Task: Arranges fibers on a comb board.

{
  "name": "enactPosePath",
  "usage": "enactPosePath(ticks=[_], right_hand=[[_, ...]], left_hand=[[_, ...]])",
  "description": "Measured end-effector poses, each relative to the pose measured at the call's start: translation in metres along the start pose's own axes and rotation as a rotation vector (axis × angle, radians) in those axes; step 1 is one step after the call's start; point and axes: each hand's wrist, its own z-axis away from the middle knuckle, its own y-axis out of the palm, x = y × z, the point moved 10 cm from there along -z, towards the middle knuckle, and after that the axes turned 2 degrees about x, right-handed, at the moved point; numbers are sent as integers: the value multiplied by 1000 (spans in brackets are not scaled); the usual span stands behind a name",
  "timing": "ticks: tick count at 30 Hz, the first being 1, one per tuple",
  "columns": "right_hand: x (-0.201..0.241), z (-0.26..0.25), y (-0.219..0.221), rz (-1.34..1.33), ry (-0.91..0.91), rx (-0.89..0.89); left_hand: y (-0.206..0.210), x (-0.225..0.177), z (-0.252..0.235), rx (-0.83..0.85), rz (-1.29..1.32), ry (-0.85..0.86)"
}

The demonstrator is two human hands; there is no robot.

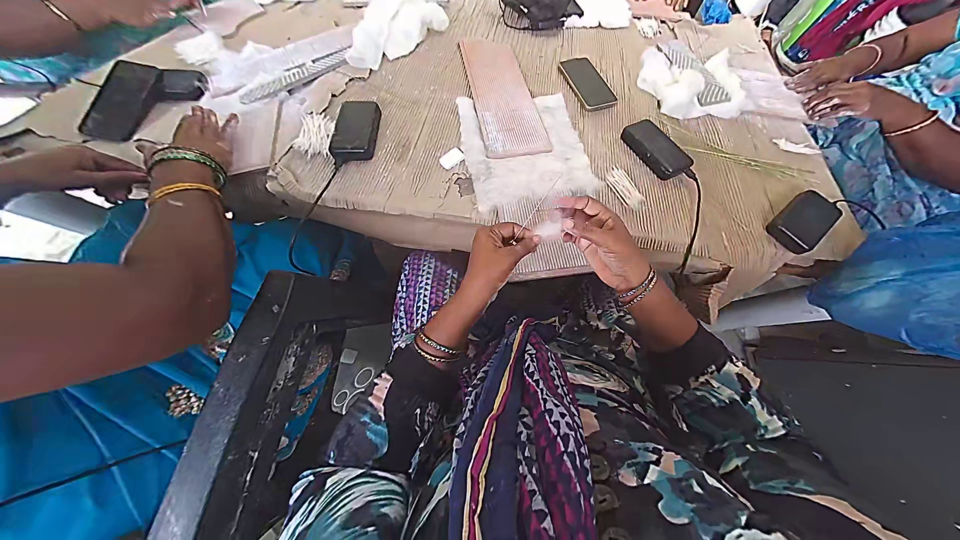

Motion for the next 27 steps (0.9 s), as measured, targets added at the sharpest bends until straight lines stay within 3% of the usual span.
enactPosePath(ticks=[6,15,21,27], right_hand=[[3,-12,4,174,-14,22],[-2,-17,-13,254,-32,-118],[-10,-26,-14,585,-62,-126],[-10,-26,-9,1008,-117,-168]], left_hand=[[-6,-2,5,-8,-103,6],[-12,9,-1,-40,-211,-56],[-16,20,-4,-14,-436,-88],[-11,-20,19,-141,-912,228]])
